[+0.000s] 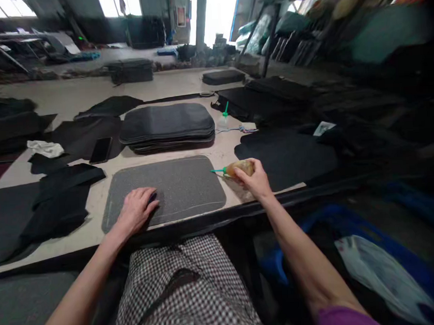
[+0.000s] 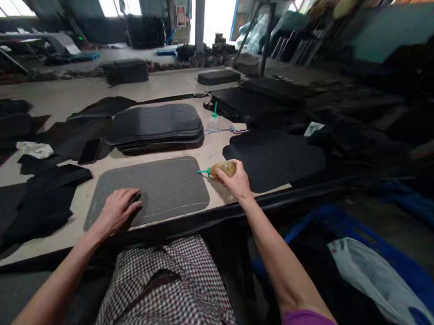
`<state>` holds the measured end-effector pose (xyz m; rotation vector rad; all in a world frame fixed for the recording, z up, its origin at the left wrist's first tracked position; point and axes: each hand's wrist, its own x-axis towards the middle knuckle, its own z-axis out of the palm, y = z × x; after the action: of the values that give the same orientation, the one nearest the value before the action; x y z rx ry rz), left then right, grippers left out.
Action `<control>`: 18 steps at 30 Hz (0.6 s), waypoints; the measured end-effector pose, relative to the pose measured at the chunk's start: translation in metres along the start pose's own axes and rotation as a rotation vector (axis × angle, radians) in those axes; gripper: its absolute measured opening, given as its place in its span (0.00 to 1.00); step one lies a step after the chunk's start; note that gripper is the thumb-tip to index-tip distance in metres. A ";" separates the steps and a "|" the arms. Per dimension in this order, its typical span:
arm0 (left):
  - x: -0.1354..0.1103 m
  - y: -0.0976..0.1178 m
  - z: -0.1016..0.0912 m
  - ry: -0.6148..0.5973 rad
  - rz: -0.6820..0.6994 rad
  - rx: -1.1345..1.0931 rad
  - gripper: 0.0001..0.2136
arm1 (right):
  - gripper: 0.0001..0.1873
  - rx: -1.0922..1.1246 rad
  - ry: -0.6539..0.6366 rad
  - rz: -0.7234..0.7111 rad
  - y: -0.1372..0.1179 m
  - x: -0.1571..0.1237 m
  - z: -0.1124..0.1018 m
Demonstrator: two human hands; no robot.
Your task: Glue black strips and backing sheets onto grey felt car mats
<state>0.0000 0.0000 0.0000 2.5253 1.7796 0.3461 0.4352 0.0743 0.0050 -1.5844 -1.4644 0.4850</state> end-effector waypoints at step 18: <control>-0.004 0.002 -0.002 0.102 -0.117 -0.303 0.09 | 0.37 0.705 0.019 0.346 0.022 0.003 -0.042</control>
<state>0.0005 -0.0050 0.0012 2.2231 1.7434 0.6927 0.4816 0.0647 0.0093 -1.2469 -0.8489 1.0495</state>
